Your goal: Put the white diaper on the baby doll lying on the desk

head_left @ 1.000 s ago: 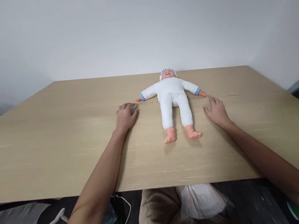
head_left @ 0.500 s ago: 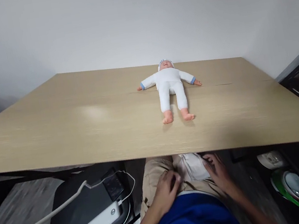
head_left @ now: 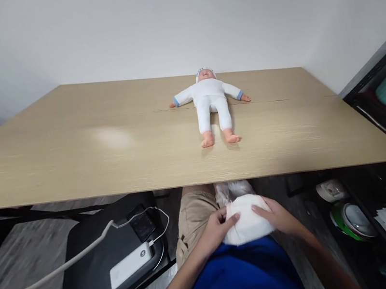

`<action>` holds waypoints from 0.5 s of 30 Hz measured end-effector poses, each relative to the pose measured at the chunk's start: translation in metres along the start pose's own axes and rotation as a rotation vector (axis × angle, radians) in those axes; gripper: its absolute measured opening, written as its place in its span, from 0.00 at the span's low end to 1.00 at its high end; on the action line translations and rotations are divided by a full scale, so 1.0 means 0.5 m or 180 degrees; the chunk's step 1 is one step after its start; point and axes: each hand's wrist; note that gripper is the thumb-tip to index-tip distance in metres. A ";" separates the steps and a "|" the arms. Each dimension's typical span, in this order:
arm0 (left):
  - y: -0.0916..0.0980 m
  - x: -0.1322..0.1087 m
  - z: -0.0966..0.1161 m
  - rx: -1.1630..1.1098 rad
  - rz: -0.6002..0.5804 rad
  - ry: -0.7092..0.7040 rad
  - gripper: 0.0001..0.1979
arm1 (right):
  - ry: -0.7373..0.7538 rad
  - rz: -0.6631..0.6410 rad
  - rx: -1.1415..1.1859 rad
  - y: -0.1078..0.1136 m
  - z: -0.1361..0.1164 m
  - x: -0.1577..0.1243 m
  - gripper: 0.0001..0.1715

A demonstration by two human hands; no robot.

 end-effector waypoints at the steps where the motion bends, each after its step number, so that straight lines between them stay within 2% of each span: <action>1: -0.005 -0.042 0.025 0.0139 -0.0021 -0.0113 0.32 | 0.0118 -0.0044 -0.0084 0.001 -0.026 -0.041 0.32; 4: -0.017 -0.154 0.107 0.0623 0.0149 -0.0688 0.24 | 0.0774 0.0072 -0.0494 0.001 -0.114 -0.143 0.25; 7: -0.021 -0.206 0.182 0.1069 0.0423 -0.1494 0.22 | 0.1762 0.0641 -0.0856 -0.007 -0.204 -0.182 0.17; 9: -0.017 -0.203 0.218 0.1269 0.0716 -0.1953 0.22 | 0.2312 0.0784 -0.1011 -0.016 -0.256 -0.171 0.10; 11: -0.010 -0.180 0.241 0.1314 0.1016 -0.2196 0.24 | 0.2641 0.0913 -0.1084 -0.028 -0.292 -0.136 0.09; 13: 0.000 -0.144 0.249 0.1213 0.1230 -0.2250 0.25 | 0.2762 0.1139 -0.1102 -0.039 -0.304 -0.089 0.07; 15: 0.013 -0.103 0.241 0.1018 0.1310 -0.2071 0.23 | 0.2669 0.1231 -0.1119 -0.046 -0.289 -0.039 0.09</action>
Point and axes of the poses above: each hand's wrist, its own x-axis towards the middle knuckle, its own y-axis out of the back of the hand, z = x × y, and after that the axes turned 2 degrees about z, right-handed
